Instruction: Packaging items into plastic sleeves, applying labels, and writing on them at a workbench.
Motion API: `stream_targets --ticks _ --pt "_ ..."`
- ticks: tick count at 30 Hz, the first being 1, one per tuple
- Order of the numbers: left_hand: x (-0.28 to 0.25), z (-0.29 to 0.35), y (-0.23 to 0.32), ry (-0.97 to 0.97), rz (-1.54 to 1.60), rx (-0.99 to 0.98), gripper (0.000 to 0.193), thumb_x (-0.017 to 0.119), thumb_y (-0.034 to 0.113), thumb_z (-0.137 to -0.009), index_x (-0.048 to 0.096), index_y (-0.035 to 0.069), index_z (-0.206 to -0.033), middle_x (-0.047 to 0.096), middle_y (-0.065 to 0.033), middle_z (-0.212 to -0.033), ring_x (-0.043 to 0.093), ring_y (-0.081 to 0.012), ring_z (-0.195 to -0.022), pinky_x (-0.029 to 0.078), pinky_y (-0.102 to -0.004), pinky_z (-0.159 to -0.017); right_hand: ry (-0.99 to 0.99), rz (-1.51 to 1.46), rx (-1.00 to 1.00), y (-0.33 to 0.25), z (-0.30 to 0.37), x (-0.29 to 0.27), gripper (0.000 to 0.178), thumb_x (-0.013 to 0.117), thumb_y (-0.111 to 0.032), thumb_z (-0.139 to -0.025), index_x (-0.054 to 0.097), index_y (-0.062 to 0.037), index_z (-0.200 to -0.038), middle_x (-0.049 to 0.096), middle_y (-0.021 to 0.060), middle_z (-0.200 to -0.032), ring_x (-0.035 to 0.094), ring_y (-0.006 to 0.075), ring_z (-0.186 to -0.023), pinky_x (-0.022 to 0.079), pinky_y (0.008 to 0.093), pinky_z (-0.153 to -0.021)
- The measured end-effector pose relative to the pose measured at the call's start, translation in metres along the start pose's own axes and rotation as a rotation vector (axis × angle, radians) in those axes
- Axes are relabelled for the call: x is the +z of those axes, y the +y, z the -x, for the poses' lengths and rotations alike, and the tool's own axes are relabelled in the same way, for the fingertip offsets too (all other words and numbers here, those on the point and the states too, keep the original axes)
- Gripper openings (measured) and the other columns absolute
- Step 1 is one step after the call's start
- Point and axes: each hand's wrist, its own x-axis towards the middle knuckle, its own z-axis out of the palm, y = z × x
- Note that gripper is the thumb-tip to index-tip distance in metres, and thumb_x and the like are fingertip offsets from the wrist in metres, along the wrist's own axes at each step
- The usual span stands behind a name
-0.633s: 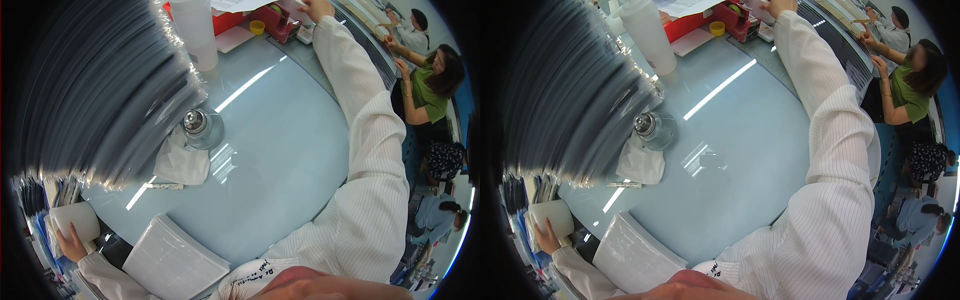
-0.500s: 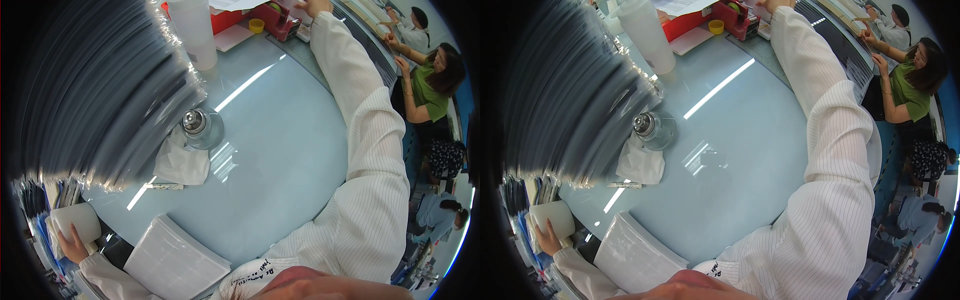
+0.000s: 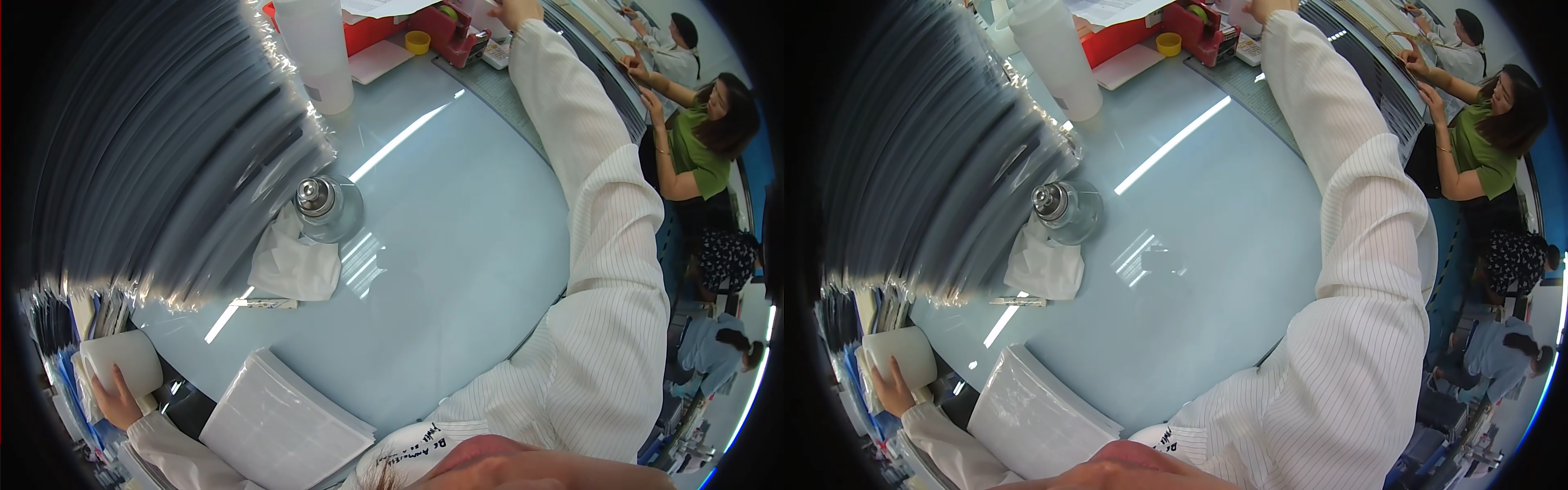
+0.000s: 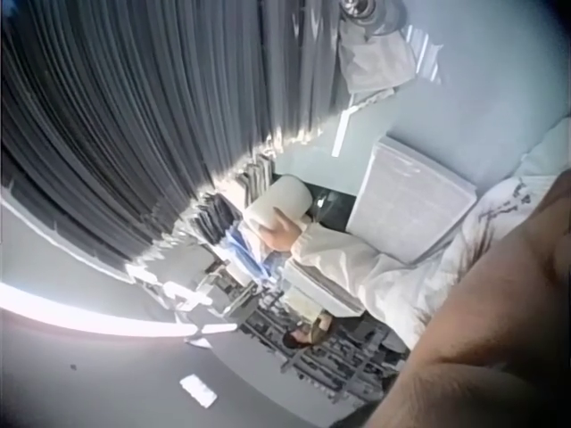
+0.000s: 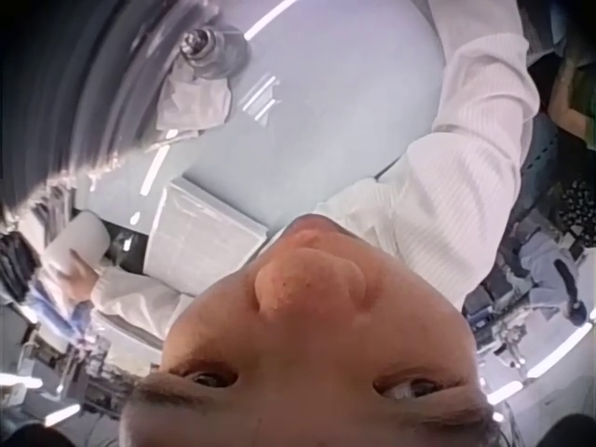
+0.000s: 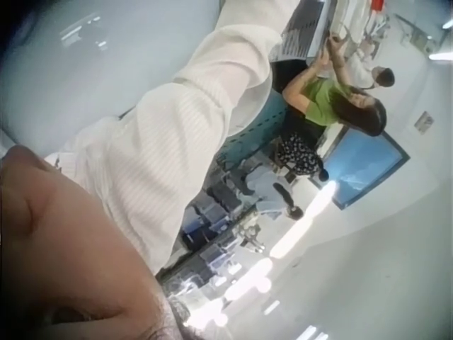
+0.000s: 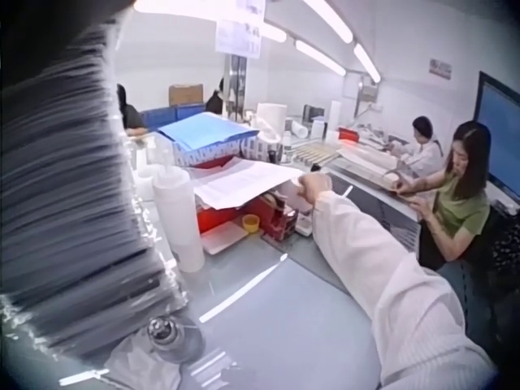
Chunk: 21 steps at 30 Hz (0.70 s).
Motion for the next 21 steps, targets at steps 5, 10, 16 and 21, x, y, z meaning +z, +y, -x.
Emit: stream_targets --ticks 5,10,16,21 --pt "-0.011 0.001 -0.002 -0.019 -0.008 -0.013 0.054 0.059 0.042 -0.085 0.053 -0.002 -0.114 0.060 -0.0215 -0.105 0.058 -0.0349 -0.097 0.045 -0.0371 -0.084 -0.030 0.353 0.180 -0.039 -0.011 0.020 0.020 0.071 -0.027 -0.069 0.064 -0.0105 -0.079 0.064 0.0148 -0.080 0.062 0.0344 -0.081 0.049 0.0420 -0.071" --pt "-0.004 0.000 -0.006 -0.028 0.037 -0.022 0.053 0.060 0.041 -0.084 0.053 -0.003 -0.114 0.060 -0.0220 -0.106 0.059 -0.0345 -0.097 0.045 -0.0370 -0.084 -0.108 0.164 0.051 -0.018 -0.011 0.007 0.018 0.069 -0.016 -0.068 0.063 -0.0079 -0.083 0.063 0.0172 -0.080 0.062 0.0330 -0.079 0.048 0.0413 -0.069" --pt "-0.004 -0.001 -0.006 -0.010 0.017 -0.020 0.055 0.060 0.041 -0.084 0.053 -0.005 -0.113 0.060 -0.0229 -0.106 0.059 -0.0350 -0.097 0.045 -0.0367 -0.084 -0.077 0.062 0.075 -0.019 -0.009 0.009 0.020 0.070 -0.013 -0.065 0.062 -0.0070 -0.082 0.063 0.0178 -0.081 0.061 0.0349 -0.080 0.047 0.0416 -0.069" --pt "-0.010 0.001 0.005 -0.034 0.029 -0.032 0.056 0.061 0.041 -0.084 0.054 -0.005 -0.113 0.060 -0.0237 -0.106 0.058 -0.0362 -0.097 0.045 -0.0377 -0.084 -0.019 0.188 0.182 -0.028 -0.007 0.019 0.017 0.068 -0.016 -0.066 0.063 -0.0089 -0.081 0.063 0.0171 -0.083 0.061 0.0353 -0.082 0.047 0.0421 -0.071"
